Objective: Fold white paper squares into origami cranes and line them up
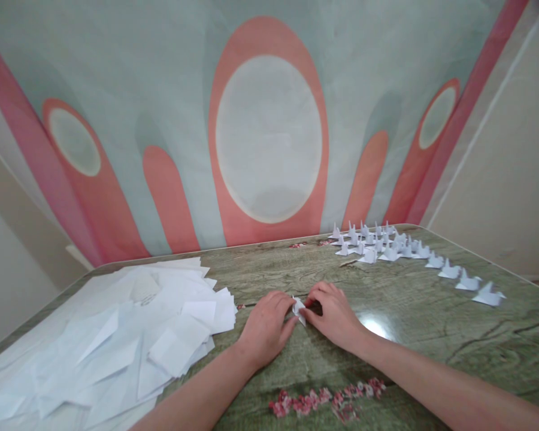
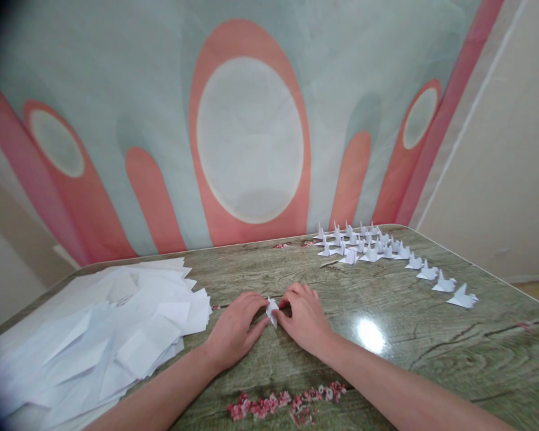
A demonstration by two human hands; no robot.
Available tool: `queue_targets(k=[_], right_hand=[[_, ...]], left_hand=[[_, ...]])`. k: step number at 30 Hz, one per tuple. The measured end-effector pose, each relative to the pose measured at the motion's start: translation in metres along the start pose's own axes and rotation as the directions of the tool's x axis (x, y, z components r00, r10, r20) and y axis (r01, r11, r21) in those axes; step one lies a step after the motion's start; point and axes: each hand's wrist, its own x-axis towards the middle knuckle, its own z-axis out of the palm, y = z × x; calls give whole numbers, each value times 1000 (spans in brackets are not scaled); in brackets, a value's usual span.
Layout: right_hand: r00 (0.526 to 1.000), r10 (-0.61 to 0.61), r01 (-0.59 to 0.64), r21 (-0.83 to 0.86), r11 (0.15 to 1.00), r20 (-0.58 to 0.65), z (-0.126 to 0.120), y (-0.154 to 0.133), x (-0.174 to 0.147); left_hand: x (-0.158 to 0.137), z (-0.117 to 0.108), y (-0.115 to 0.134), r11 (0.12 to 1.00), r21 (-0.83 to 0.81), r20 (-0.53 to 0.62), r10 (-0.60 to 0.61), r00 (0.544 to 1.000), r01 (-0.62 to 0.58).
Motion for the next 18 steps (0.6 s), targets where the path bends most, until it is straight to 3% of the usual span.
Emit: queue_targets(k=[6, 10, 18], right_hand=[[1000, 8, -10, 122, 992, 24, -2, -3, -2], [1000, 12, -18, 190, 982, 29, -2, -4, -2], [997, -83, 80, 373, 924, -8, 0, -7, -4]], left_hand=[[-3, 6, -6, 990, -100, -27, -101, 995, 98], [-4, 14, -13, 957, -251, -82, -171, 982, 146], [1, 20, -19, 751, -628, -71, -317, 946, 204]])
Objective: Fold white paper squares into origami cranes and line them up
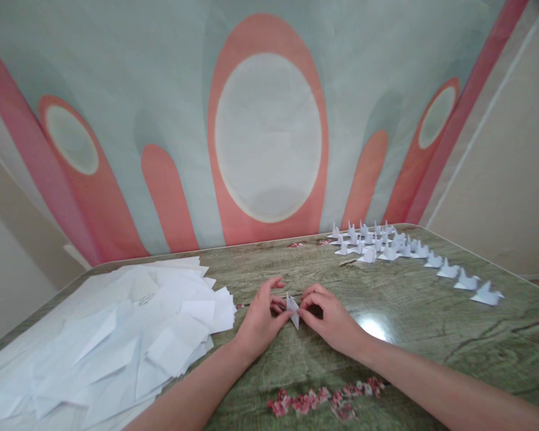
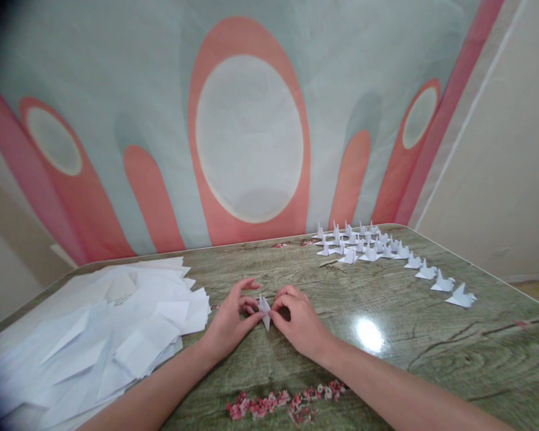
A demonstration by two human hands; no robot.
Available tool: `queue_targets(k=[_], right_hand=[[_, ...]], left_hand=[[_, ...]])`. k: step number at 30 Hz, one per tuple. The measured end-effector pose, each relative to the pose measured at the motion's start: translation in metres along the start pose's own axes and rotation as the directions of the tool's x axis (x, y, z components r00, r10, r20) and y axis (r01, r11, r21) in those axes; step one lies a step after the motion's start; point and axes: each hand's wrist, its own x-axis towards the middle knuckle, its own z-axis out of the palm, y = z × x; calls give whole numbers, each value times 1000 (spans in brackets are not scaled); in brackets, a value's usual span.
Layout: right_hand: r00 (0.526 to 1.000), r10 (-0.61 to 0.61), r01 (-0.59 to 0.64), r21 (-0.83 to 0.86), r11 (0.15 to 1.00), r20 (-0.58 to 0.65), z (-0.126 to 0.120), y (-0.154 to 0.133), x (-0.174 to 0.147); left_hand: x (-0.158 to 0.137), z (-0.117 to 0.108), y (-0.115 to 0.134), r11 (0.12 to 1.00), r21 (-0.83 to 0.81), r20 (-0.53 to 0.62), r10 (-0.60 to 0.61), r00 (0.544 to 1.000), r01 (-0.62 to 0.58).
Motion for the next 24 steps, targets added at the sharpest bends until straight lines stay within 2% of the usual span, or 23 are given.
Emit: queue_targets(k=[2, 7, 11, 13, 16, 19, 24], right_hand=[[1000, -2, 1, 27, 1000, 3, -1, -2, -1], [996, 80, -81, 39, 996, 30, -3, -4, -2], [995, 29, -34, 54, 998, 92, -5, -7, -2], [994, 21, -28, 72, 997, 104, -6, -8, -2], [997, 20, -28, 98, 995, 80, -7, -9, -3], [999, -19, 15, 109, 994, 34, -9, -10, -3], [991, -134, 134, 101, 986, -1, -10, -11, -6]], left_hand=[[1, -1, 3, 999, -39, -7, -31, 999, 31], [0, 1, 8, 987, -155, 2, -46, 999, 45], [-2, 5, 10, 967, -252, 19, -40, 999, 43], [-2, 4, 12, 978, -207, 17, -31, 999, 34], [-4, 2, 15, 999, -42, -7, -1, 1000, 0], [-5, 1, 17, 993, 91, -1, 77, 997, -77], [-5, 1, 17, 972, 132, 15, 196, 981, -196]])
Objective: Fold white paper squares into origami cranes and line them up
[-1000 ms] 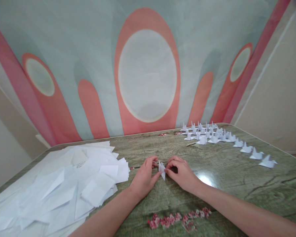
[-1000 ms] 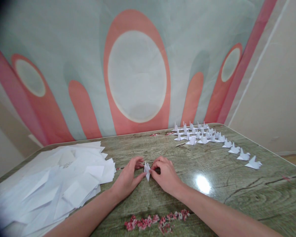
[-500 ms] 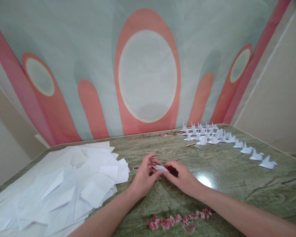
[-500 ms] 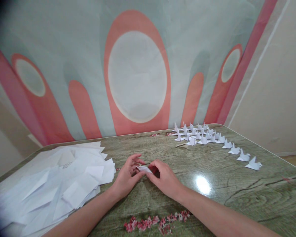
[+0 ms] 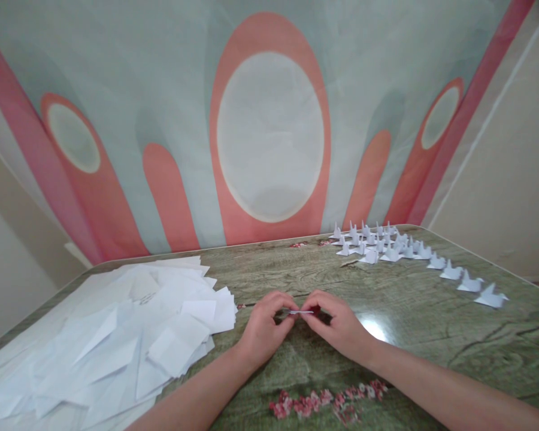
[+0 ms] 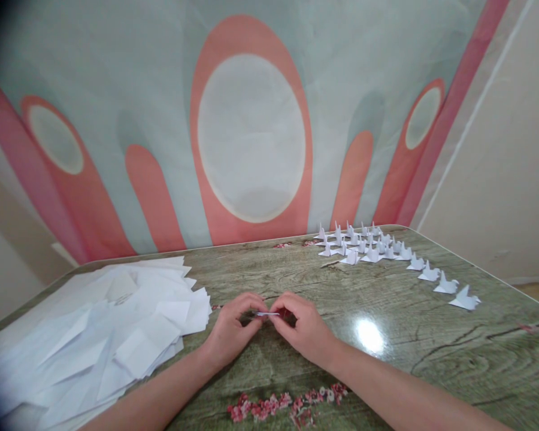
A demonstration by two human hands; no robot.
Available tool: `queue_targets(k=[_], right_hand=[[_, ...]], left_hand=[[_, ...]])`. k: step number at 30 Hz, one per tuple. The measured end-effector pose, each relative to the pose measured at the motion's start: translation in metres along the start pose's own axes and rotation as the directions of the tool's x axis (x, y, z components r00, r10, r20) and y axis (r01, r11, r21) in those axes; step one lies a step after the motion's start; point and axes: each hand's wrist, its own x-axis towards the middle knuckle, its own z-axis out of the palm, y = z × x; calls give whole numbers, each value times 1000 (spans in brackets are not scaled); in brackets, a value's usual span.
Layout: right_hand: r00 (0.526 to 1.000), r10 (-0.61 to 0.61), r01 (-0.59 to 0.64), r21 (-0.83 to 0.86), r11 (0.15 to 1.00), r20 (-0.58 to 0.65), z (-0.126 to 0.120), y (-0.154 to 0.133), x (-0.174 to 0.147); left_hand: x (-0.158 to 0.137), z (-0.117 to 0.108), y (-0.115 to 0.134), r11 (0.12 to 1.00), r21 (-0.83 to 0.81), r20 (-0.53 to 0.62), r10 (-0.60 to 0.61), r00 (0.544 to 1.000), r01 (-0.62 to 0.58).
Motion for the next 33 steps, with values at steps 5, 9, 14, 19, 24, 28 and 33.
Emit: queue_targets(k=[5, 9, 14, 19, 24, 28, 33], right_hand=[[994, -112, 112, -18, 994, 4, 1, 2, -1], [969, -245, 239, -228, 944, 1, -3, 9, 0], [890, -440, 431, -542, 721, 123, -11, 16, 2], [856, -432, 507, -632, 586, 285, -11, 11, 2], [851, -375, 524, -647, 554, 368, -7, 7, 0], [854, -359, 520, -632, 574, 377, -5, 9, -1], [890, -276, 452, -622, 640, 363, -2, 13, -1]], left_hand=[[0, -1, 0, 999, 13, 5, 36, 999, -36], [1, -2, 3, 998, 45, 17, 38, 999, -38], [0, -3, 4, 987, 143, 34, 65, 997, -69], [-1, -5, 4, 947, 297, 66, 103, 992, -118], [-1, -6, 6, 912, 380, 163, 99, 982, -155], [-1, -5, 6, 903, 389, 227, 97, 969, -182], [0, -4, 7, 900, 386, 277, 97, 956, -203]])
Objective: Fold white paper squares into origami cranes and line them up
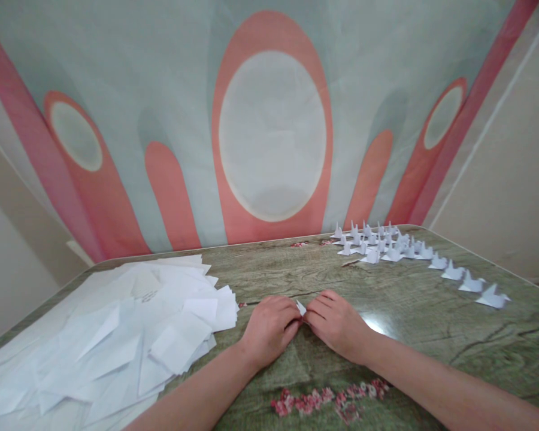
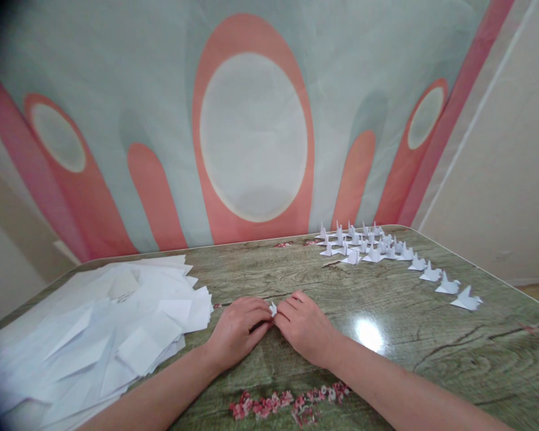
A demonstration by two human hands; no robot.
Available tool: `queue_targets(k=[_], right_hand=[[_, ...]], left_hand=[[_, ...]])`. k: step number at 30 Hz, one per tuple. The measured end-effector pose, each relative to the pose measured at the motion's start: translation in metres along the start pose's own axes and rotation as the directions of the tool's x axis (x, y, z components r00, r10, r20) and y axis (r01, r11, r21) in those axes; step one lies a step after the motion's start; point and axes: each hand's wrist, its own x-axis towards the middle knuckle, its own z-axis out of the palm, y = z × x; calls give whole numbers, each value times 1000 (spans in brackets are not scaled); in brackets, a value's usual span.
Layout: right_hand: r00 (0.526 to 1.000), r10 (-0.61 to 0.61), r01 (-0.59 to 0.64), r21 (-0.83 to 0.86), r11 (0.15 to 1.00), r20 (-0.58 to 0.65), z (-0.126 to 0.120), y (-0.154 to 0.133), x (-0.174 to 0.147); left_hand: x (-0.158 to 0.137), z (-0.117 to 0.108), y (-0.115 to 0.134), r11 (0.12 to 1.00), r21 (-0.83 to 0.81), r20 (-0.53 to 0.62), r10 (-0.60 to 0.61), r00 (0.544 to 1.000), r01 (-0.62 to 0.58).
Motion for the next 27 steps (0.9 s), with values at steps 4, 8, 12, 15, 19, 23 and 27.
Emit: queue_targets(k=[4, 8, 12, 15, 19, 23, 27], right_hand=[[996, 85, -90, 179, 980, 34, -2, 4, -1], [992, 115, -126, 372, 920, 52, -5, 14, -4], [986, 156, -163, 517, 840, 57, -2, 21, -3], [975, 209, -217, 552, 805, 79, 0, 22, 1], [964, 243, -258, 572, 778, 105, 4, 23, 5], [958, 263, -282, 552, 785, 115, 9, 24, 5], [950, 286, -308, 510, 803, 122, 10, 22, 6]], left_hand=[[-1, 1, -1, 1000, -17, 5, -13, 1000, 13], [-1, 2, -3, 998, -48, 2, -39, 999, 39], [-1, 1, -3, 994, -91, 2, -55, 998, 55], [0, 2, -3, 990, -124, -10, -72, 997, 70], [1, 2, -2, 980, -158, -31, -128, 991, 121], [2, 1, -1, 961, -197, -48, -206, 977, 192], [4, 3, -2, 946, -221, -44, -253, 966, 238]])
